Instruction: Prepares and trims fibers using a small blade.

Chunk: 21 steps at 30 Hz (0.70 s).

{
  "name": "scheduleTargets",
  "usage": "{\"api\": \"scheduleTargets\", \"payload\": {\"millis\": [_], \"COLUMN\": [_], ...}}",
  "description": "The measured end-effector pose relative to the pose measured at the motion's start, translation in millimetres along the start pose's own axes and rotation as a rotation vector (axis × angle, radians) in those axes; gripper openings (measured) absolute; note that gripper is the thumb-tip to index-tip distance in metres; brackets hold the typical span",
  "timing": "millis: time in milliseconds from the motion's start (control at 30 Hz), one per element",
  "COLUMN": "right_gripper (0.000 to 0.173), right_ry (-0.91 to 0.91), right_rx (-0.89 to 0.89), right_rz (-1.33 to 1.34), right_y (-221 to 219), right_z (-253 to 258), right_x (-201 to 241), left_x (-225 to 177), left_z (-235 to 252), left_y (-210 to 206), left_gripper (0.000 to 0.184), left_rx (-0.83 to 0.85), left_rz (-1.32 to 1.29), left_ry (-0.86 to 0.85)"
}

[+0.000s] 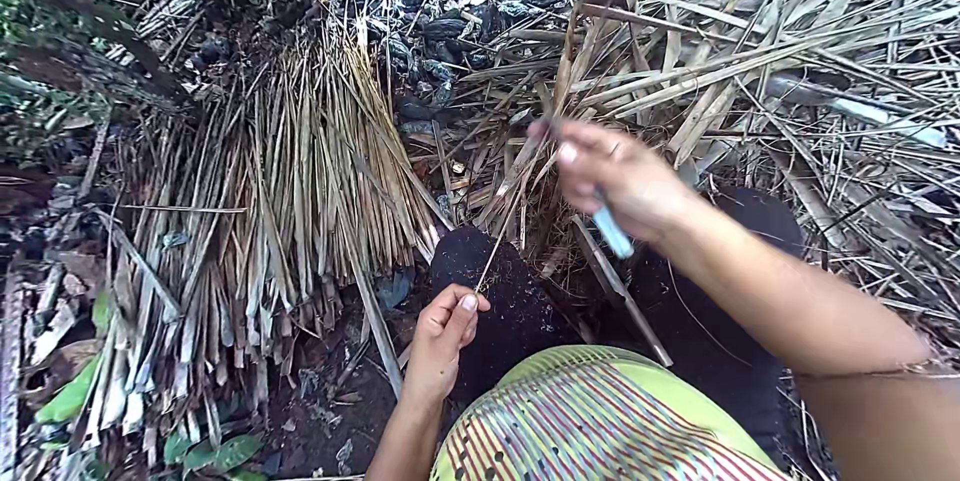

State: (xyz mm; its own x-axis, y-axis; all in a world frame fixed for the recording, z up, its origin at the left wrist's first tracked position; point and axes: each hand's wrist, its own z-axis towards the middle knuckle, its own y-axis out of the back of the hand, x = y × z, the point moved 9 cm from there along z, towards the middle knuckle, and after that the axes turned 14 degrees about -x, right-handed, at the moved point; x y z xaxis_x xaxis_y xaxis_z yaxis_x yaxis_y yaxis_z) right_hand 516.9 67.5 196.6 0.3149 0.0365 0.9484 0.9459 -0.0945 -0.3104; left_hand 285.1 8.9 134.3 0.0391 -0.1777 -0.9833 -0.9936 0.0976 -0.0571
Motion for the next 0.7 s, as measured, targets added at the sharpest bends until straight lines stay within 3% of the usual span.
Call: {"api": "scheduleTargets", "payload": {"millis": [133,167,300,400,567,700], "right_gripper": [0.035,0.034,0.032,0.030,0.033,0.030], "right_ry": [-0.315,-0.318,-0.057,0.046,-0.001,-0.112], "right_rx": [0.472,0.484,0.176,0.081,0.250,0.415], "right_rz": [-0.156,-0.163,-0.069,-0.012,-0.149,-0.184], "right_y": [-67,-68,-17,1,-37,-55], "right_z": [-61,-60,-9,5,-31,-54], "right_x": [-74,-73,-13,7,-32,-50], "left_x": [-5,-6,-2,-2,-38,-47], "left_z": [4,4,-2,-2,4,0], "left_y": [-6,-5,11,9,-17,-22], "left_gripper": [0.018,0.016,0.015,0.021,0.025,0.022], "left_rx": [-0.011,-0.008,-0.030,-0.020,-0.058,-0.119], "left_rz": [-0.031,-0.027,0.059,0.173,0.338,0.350], "left_ry": [-0.016,-0.035,-0.109,-0.189,-0.511,-0.623]}}
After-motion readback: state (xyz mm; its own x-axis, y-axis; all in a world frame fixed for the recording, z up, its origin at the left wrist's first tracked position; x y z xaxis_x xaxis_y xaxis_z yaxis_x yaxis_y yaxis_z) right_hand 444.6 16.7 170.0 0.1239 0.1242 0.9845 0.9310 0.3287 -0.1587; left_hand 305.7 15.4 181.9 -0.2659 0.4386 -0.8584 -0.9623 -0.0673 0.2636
